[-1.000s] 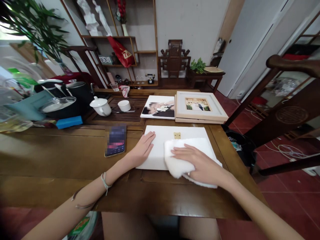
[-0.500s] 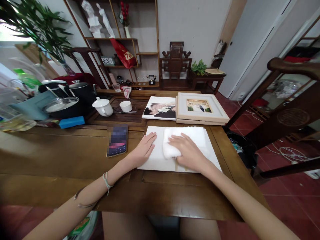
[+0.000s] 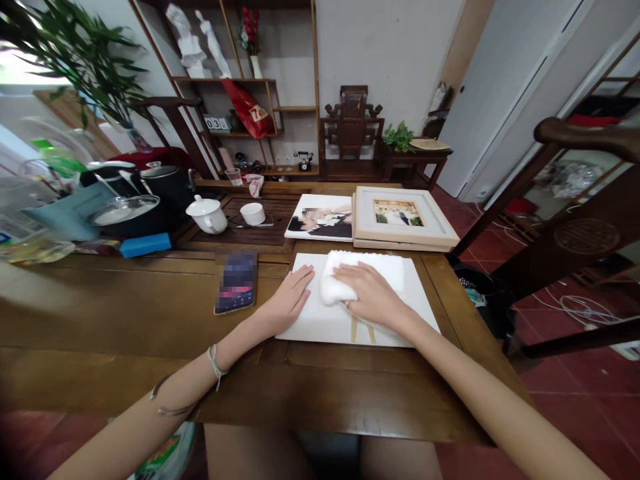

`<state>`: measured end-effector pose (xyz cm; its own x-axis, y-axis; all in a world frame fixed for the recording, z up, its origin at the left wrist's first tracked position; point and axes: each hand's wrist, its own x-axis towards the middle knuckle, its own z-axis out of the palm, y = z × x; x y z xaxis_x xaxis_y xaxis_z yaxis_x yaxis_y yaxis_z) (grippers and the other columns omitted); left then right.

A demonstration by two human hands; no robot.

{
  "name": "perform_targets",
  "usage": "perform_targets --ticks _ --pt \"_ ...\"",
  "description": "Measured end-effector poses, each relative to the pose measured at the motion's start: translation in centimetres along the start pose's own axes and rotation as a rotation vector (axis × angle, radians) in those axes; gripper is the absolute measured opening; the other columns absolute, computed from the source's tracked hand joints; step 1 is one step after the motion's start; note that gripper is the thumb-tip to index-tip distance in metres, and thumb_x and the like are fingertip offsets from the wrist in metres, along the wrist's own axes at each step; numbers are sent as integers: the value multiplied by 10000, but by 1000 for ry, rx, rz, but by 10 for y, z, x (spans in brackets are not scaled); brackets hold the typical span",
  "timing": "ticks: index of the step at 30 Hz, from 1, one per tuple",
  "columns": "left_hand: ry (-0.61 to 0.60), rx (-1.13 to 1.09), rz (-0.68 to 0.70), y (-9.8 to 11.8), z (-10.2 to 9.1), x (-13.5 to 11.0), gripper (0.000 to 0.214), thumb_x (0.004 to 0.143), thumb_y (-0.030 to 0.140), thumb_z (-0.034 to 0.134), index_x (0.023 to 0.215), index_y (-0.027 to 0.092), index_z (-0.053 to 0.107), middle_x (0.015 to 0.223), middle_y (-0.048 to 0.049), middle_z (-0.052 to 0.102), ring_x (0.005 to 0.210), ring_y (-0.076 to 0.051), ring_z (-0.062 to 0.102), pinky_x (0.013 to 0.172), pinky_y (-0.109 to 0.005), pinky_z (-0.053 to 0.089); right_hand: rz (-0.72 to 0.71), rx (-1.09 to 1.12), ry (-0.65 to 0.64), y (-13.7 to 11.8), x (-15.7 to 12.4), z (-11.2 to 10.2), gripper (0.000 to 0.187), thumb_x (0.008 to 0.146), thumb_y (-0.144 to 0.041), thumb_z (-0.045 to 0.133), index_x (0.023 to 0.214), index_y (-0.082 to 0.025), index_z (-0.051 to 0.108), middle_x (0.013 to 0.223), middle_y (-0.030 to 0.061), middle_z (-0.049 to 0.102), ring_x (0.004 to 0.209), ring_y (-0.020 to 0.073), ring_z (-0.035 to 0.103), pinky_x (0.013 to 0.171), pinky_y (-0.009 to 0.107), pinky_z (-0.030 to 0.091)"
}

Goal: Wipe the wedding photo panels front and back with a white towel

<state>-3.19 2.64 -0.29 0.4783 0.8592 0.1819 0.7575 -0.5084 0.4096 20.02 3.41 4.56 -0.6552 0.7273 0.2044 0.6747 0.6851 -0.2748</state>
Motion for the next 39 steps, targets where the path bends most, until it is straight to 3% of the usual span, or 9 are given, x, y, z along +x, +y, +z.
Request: perform_targets --ticks 3,6,9,12,15,18,24,28,39 --pt "1 -6 -1 -1 1 0 468 967 259 281 1404 119 368 1511 -155 350 1436 -243 249 1169 -489 212 40 -56 28 5 20 2 586 671 -116 512 1252 -142 584 1325 146 577 1286 297 469 1083 541 302" --pt "24 -10 7 -3 4 0 468 962 255 284 1400 119 374 1506 -163 357 1431 -251 261 1167 -499 216 37 -133 4 -14 21 5 586 639 -115 527 1220 -138 598 1332 160 570 1291 323 455 1096 554 272" --pt "39 -11 21 -4 6 1 472 950 227 286 1400 113 375 1500 -172 363 1426 -255 273 1167 -499 220 -2 -154 -52 -50 4 11 611 619 -125 542 1229 -145 585 1358 164 544 1307 335 428 1105 551 265" --pt "34 -11 19 -5 6 1 470 945 202 280 1392 101 386 1495 -175 370 1422 -259 283 1162 -503 227 -22 -140 -101 -87 -20 17 655 614 -135 570 1267 -78 552 1379 234 498 1323 379 388 1099 547 287" --pt "18 -15 5 -3 4 1 471 939 186 288 1389 99 394 1499 -170 364 1426 -260 270 1165 -498 224 -66 -114 -158 -109 -39 19 711 611 -154 586 1310 -48 513 1404 260 456 1338 398 356 1103 545 289" --pt "-4 -10 -6 -1 1 1 477 936 177 288 1389 68 390 1505 -182 349 1429 -267 261 1171 -493 210 -88 -64 -180 -104 -43 13 720 607 -143 561 1318 -49 507 1422 238 446 1352 371 347 1118 537 272" --pt "-8 -4 -3 1 0 1 473 960 235 287 1396 71 374 1508 -179 344 1431 -261 257 1172 -491 204 28 -109 -119 -42 -19 -3 684 591 -94 501 1273 -105 559 1402 169 497 1341 303 393 1128 527 253" --pt "-5 -2 -4 1 0 1 468 959 229 295 1394 78 375 1510 -173 343 1431 -260 256 1173 -487 204 -30 -127 -125 -16 -12 -8 701 565 -64 479 1258 -110 566 1401 155 501 1346 273 391 1140 522 220" --pt "1 9 11 -2 2 1 459 964 235 281 1387 92 384 1505 -161 358 1430 -259 259 1172 -498 209 -175 26 -249 -66 -55 -22 739 530 -46 493 1262 -107 568 1390 149 518 1345 264 386 1157 475 216"
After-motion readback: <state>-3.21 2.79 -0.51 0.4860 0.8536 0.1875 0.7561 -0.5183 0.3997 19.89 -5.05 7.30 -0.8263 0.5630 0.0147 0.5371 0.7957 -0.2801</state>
